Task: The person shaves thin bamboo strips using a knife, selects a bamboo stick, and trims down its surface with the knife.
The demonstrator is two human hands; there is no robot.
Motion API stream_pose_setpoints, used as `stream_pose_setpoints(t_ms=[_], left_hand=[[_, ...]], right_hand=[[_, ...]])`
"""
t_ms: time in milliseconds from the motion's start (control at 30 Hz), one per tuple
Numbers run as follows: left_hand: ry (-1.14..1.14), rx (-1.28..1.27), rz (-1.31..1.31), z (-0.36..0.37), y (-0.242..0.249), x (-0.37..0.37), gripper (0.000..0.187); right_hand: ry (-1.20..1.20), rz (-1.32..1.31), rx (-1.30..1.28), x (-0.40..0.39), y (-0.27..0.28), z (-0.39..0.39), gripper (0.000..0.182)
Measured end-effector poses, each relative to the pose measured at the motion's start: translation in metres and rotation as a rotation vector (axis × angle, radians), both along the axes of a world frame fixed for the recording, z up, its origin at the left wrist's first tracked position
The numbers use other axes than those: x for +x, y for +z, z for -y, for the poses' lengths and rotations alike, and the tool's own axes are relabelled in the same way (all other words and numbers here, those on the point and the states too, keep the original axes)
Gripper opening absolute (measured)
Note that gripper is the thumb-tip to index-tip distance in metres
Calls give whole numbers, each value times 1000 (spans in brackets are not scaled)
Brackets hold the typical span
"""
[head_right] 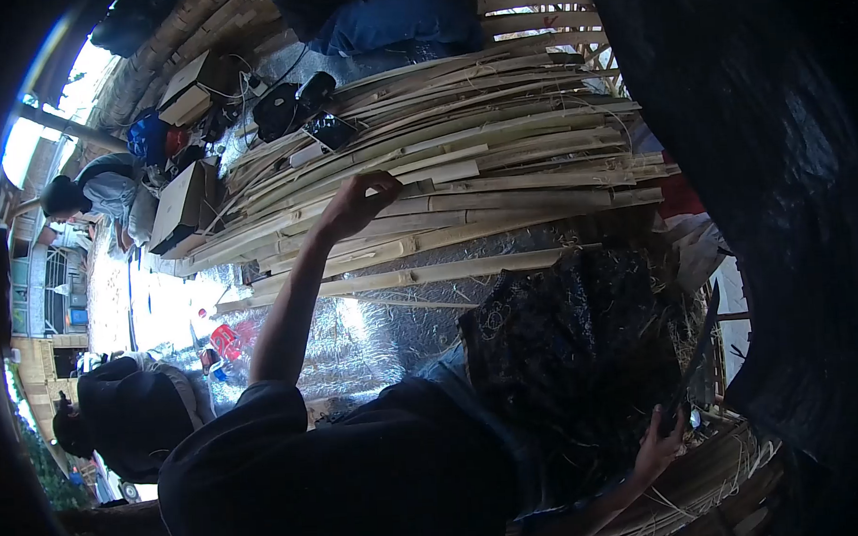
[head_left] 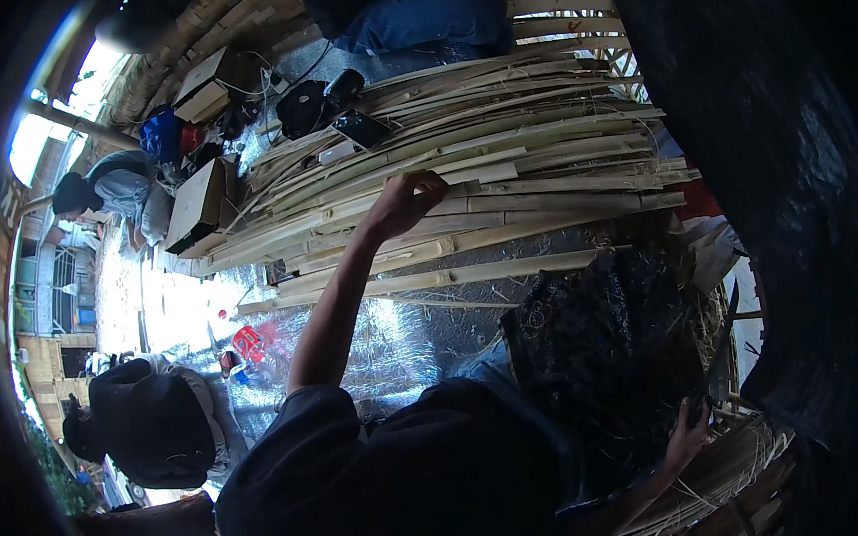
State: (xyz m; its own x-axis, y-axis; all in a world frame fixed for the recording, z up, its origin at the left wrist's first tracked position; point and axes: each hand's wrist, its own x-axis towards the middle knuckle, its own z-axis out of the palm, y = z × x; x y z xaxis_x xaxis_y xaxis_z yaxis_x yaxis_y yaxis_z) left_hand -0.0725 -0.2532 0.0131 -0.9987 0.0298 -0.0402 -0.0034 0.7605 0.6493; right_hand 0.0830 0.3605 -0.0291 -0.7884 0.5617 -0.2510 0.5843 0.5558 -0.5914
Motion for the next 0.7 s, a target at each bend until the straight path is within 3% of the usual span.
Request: stream_pose_setpoints(t_ms=[200, 333, 500, 700], left_hand=[[-50, 35, 241, 5, 30, -23, 26], [4, 135, 167, -5, 32, -26, 24], [-166, 89, 179, -17, 31, -27, 23], [-98, 164, 89, -40, 38, -18, 22]], right_hand=[[25, 21, 48, 0, -1, -1, 59], [21, 59, 61, -1, 6, 4, 60], [24, 37, 126, -1, -2, 0, 59], [14, 39, 141, 0, -2, 3, 59]])
